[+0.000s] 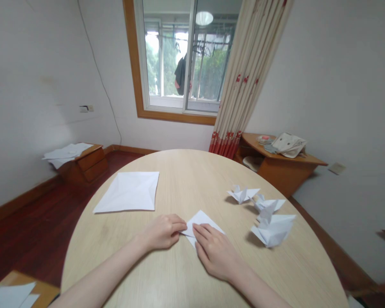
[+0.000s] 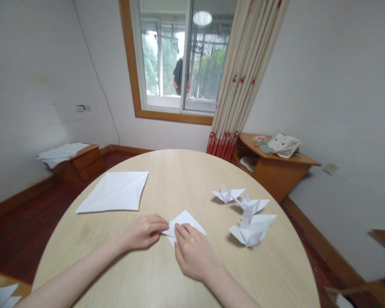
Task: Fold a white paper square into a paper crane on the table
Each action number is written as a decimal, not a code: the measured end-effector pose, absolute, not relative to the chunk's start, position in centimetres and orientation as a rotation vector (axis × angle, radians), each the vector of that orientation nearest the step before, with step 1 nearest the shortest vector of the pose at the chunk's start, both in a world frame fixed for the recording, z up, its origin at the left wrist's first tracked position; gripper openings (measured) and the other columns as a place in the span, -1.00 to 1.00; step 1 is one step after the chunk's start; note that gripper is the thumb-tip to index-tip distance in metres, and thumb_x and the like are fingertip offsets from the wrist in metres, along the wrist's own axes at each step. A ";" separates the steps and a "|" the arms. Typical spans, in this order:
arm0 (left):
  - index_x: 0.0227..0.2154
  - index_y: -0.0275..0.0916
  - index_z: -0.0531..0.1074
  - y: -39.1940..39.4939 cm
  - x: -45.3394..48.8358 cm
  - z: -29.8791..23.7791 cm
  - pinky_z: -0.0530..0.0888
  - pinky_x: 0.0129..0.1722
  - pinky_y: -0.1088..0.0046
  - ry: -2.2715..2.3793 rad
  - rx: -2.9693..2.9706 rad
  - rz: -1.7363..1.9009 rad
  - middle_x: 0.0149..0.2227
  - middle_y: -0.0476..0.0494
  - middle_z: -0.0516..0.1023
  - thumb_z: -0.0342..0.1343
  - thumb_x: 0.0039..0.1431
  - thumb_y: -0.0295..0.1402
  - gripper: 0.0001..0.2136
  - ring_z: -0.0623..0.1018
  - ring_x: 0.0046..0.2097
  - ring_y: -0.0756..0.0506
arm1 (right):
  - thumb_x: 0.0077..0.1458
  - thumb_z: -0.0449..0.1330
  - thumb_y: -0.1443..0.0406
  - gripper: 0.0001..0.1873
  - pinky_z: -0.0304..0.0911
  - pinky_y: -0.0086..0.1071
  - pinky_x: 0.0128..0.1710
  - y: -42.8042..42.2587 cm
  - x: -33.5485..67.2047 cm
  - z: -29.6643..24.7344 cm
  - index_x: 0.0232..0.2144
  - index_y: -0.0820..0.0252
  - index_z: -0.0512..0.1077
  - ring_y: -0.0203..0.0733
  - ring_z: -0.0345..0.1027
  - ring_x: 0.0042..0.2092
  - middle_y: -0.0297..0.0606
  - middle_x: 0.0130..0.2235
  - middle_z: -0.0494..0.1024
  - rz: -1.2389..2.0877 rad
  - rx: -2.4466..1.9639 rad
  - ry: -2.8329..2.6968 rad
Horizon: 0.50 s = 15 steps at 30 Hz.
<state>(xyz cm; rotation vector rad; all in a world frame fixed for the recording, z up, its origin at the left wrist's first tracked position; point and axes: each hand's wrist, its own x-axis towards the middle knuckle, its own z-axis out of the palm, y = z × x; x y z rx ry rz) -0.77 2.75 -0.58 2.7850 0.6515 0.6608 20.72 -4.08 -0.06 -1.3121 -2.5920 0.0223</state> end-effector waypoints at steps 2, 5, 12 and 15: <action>-0.20 -0.27 0.52 2.8 -0.8 -0.7 0.50 -0.16 0.43 0.663 2.751 0.733 -0.21 -0.18 0.62 -0.04 0.01 -0.62 -0.66 0.58 -0.17 -0.12 | 0.23 0.03 0.30 -0.58 0.32 -0.07 0.05 -4.1 20.7 -0.2 0.08 0.42 0.36 0.09 0.31 0.09 0.04 0.08 0.46 0.002 -1.331 -2.573; -0.23 -0.27 0.52 2.8 -0.7 -0.7 0.50 -0.19 0.45 0.651 2.709 0.836 -0.25 -0.17 0.63 -0.05 0.03 -0.60 -0.69 0.58 -0.20 -0.09 | 0.19 0.14 0.28 -0.56 0.34 -0.08 0.03 -4.1 20.7 -0.4 0.08 0.38 0.36 0.10 0.33 0.08 0.06 0.08 0.47 -0.010 -1.355 -2.546; -0.25 -0.27 0.50 2.5 -0.7 -0.7 0.50 -0.19 0.44 0.669 2.623 0.926 -0.26 -0.18 0.62 -0.05 0.09 -0.55 -0.74 0.58 -0.21 -0.10 | 0.09 0.27 0.14 -0.46 0.35 -0.05 0.01 -4.2 20.4 -0.4 0.05 0.32 0.37 0.13 0.35 0.07 0.06 0.05 0.48 0.051 -1.342 -2.479; -0.25 -0.25 0.50 2.3 -0.7 -0.4 0.50 -0.21 0.47 0.697 2.572 0.945 -0.27 -0.17 0.62 -0.04 0.13 -0.52 -0.77 0.59 -0.23 -0.08 | 0.10 0.25 0.21 -0.55 0.36 -0.05 -0.01 -4.3 20.4 -0.5 0.01 0.31 0.38 0.12 0.37 0.04 0.05 0.02 0.50 0.044 -1.330 -2.440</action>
